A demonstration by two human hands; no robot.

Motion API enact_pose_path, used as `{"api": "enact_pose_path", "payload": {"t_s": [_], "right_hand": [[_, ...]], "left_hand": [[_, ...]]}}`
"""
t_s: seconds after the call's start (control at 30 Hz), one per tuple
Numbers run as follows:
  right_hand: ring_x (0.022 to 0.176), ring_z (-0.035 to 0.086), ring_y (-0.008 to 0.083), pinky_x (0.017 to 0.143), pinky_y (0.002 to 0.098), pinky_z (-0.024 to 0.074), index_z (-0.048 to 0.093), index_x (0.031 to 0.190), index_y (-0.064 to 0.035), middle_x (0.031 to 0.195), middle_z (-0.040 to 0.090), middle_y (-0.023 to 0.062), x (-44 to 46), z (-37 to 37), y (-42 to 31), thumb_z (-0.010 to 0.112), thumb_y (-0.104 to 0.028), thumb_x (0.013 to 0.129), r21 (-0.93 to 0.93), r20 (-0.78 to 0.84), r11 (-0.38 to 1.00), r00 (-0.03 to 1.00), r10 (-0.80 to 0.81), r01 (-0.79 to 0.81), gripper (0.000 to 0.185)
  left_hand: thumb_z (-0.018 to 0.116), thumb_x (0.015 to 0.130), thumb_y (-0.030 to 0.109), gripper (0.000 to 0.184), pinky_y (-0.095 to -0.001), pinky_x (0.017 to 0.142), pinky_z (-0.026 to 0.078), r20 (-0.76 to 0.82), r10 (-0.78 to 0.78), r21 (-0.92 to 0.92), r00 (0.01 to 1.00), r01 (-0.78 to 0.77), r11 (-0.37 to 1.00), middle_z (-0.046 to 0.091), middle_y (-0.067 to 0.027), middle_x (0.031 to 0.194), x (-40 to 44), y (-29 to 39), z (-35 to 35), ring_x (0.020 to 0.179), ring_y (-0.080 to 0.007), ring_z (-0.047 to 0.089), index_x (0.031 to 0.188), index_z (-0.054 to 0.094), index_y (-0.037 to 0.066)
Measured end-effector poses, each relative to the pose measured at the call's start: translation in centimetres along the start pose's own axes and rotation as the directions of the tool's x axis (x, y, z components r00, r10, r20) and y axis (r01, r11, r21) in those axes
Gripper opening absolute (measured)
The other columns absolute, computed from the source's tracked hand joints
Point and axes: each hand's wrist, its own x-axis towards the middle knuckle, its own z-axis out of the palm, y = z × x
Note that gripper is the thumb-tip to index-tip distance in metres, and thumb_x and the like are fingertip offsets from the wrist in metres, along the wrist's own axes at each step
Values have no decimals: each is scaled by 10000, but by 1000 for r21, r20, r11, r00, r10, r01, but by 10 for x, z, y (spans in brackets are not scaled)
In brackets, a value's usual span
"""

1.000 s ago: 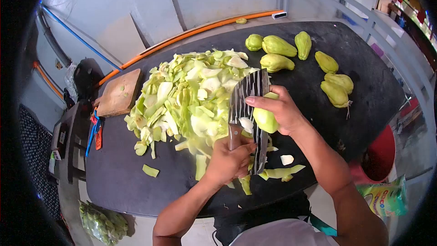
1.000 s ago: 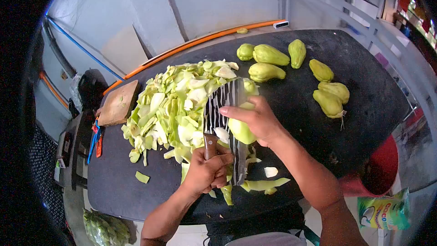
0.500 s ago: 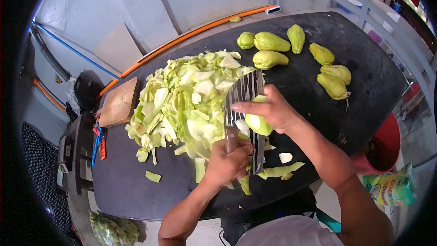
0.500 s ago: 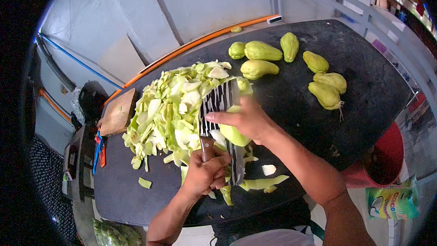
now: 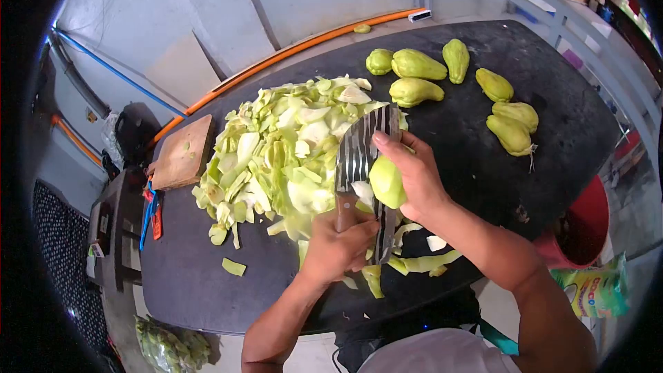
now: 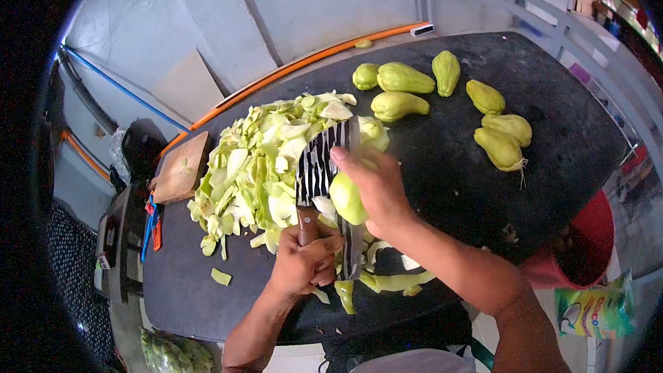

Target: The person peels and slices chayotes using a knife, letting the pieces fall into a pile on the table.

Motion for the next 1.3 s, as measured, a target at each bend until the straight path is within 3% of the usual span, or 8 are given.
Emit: {"api": "enact_pose_path", "payload": {"t_s": [0.13, 0.27, 0.43, 0.73, 0.83, 0.97, 1.13, 1.3], "right_hand": [[776, 612, 89, 661, 278, 504, 626, 1023, -112, 891, 612, -21, 4, -4, 5, 742, -266, 906, 191, -56, 982, 998, -2, 12, 226], [784, 633, 107, 692, 305, 546, 612, 1033, -133, 902, 610, -22, 3, -7, 1, 753, -283, 897, 188, -29, 982, 999, 14, -8, 247], [835, 644, 124, 711, 303, 545, 586, 1112, -101, 971, 642, 18, 6, -7, -16, 797, -202, 843, -69, 200, 995, 976, 84, -71, 357], [715, 661, 119, 638, 271, 538, 691, 986, -39, 862, 695, 36, 7, -12, -14, 773, -121, 823, -263, 163, 955, 969, 184, -137, 201], [701, 658, 121, 624, 271, 536, 695, 961, -33, 843, 692, 33, 6, -10, -17, 768, -116, 827, -363, 250, 932, 962, 107, -9, 174], [710, 669, 114, 616, 263, 534, 695, 947, -28, 845, 702, 39, 8, -11, -12, 767, -101, 826, -245, 183, 964, 971, 153, -106, 159], [693, 648, 96, 610, 250, 519, 689, 962, -29, 842, 692, 26, -1, 0, -28, 754, -115, 835, -381, 199, 923, 971, 134, -49, 167], [753, 678, 119, 676, 282, 561, 680, 973, -30, 849, 692, 35, 5, -5, -22, 742, -121, 818, -230, 265, 969, 953, 148, -87, 190]], "left_hand": [[685, 892, 63, 191, -283, 368, 312, -24, -14, 8, 1000, 15, 1000, 488, -16, 559, -3, 6, -1, 387, -102, 410, 1007, 590, -57], [692, 884, 63, 200, -276, 370, 304, -44, -35, -36, 998, 33, 999, 471, -14, 560, -3, 10, -1, 383, -98, 389, 1009, 588, -54], [690, 881, 52, 157, -273, 362, 281, -16, -53, -24, 998, 53, 998, 434, -2, 544, -6, 17, -4, 376, -91, 361, 967, 589, -33], [680, 891, 82, 180, -277, 370, 303, 24, -120, -59, 992, 121, 991, 448, 5, 562, -3, 4, 0, 395, -88, 387, 992, 597, -42], [680, 893, 89, 181, -275, 369, 305, 79, -162, -68, 984, 168, 983, 449, 0, 564, -2, 2, -2, 396, -89, 390, 990, 596, -38], [649, 890, 72, 162, -274, 368, 304, 29, -102, -36, 994, 103, 994, 455, -6, 564, -5, 1, 3, 392, -90, 389, 988, 592, -45], [612, 883, 44, 146, -273, 376, 315, 117, -101, -79, 988, 110, 991, 462, -5, 561, -5, 3, 0, 388, -89, 386, 984, 590, -59], [663, 900, 42, 93, -273, 355, 296, 52, -28, -115, 998, 34, 993, 426, -4, 518, -4, -4, 5, 366, -84, 356, 933, 619, -33]]}}
